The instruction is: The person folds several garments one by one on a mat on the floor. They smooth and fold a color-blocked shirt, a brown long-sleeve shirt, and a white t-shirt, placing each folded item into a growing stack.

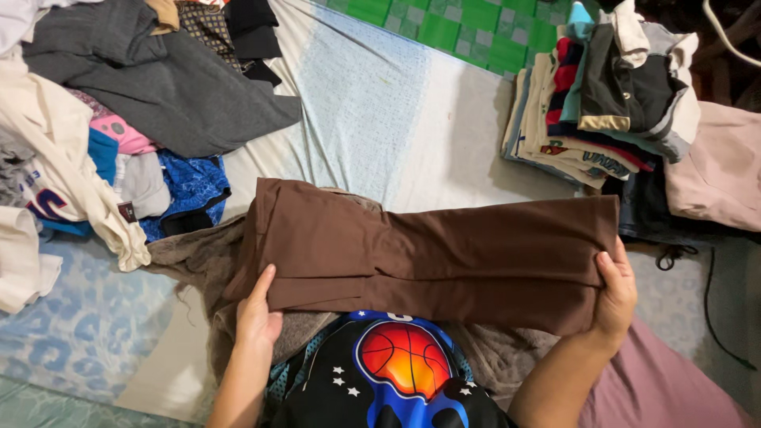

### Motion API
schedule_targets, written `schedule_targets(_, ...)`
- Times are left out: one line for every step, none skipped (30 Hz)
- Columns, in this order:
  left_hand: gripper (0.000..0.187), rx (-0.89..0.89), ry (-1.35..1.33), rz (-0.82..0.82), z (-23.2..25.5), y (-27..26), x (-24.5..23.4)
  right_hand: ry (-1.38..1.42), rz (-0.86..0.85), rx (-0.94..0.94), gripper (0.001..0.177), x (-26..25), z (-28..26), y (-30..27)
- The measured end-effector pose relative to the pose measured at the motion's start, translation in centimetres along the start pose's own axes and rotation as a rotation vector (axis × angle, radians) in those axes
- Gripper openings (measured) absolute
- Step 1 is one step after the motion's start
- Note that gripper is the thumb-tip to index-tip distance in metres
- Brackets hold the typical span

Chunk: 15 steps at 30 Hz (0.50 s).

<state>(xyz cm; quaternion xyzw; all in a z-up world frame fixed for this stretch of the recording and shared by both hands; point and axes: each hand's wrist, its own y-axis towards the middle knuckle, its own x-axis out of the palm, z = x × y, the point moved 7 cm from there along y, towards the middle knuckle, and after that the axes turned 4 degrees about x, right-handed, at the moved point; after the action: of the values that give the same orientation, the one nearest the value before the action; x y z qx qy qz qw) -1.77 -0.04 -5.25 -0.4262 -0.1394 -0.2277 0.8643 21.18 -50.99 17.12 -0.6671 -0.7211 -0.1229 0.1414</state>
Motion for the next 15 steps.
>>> schedule_targets(0.054, 0.055, -0.035, -0.037, 0.5, -0.2, 1.4, 0.007, 0.002, 0.001, 0.047, 0.3, 0.0, 0.1)
schedule_targets(0.054, 0.111, -0.068, -0.075, 1.0, -0.5, 3.0, 0.017, 0.005, 0.002, 0.047, 0.7, 0.2, 0.1)
schedule_targets(0.054, 0.167, -0.102, -0.114, 1.5, -0.8, 4.6, 0.019, 0.006, 0.01, 0.047, 1.0, 0.2, 0.2)
schedule_targets(0.053, 0.169, -0.104, -0.098, 1.7, -1.0, 5.8, 0.021, 0.008, 0.015, 0.047, 1.3, 0.2, 0.4)
schedule_targets(0.051, 0.171, -0.106, -0.081, 2.0, -1.2, 6.9, 0.023, 0.011, 0.02, 0.047, 1.6, 0.2, 0.7)
schedule_targets(0.05, 0.173, -0.108, -0.067, 2.6, -1.1, 8.2, 0.036, 0.014, 0.014, 0.049, 2.0, 0.2, 1.0)
schedule_targets(0.051, 0.221, -0.12, -0.118, 3.5, -0.7, 10.1, 0.05, 0.016, 0.008, 0.05, 2.3, 0.1, 1.5)
schedule_targets(0.051, 0.269, -0.129, -0.172, 4.7, -0.3, 11.9, 0.066, 0.02, 0.002, 0.051, 2.5, 0.2, 2.0)
schedule_targets(0.052, 0.317, -0.138, -0.226, 5.8, 0.2, 13.8, 0.058, 0.014, -0.018, 0.051, 2.5, 0.1, 2.9)
schedule_targets(0.051, 0.36, -0.124, -0.272, 6.8, 1.0, 15.7, 0.049, 0.012, -0.034, 0.051, 2.5, 0.1, 3.8)
schedule_targets(0.051, 0.403, -0.11, -0.32, 7.9, 1.9, 17.6, 0.039, 0.01, -0.051, 0.051, 2.3, 0.2, 4.7)
schedule_targets(0.05, 0.419, -0.11, -0.376, 8.7, 2.8, 19.5, 0.012, 0.012, -0.095, 0.051, 1.9, 0.1, 5.8)
schedule_targets(0.049, 0.435, -0.112, -0.433, 9.4, 3.8, 21.4, -0.015, 0.015, -0.14, 0.051, 1.5, 0.3, 6.9)
schedule_targets(0.049, 0.452, -0.114, -0.49, 9.8, 4.8, 23.2, -0.043, 0.018, -0.183, 0.051, 1.0, 0.7, 8.1)
schedule_targets(0.049, 0.432, -0.125, -0.543, 9.9, 6.1, 24.8, -0.062, 0.035, -0.213, 0.05, 0.4, 1.3, 9.1)
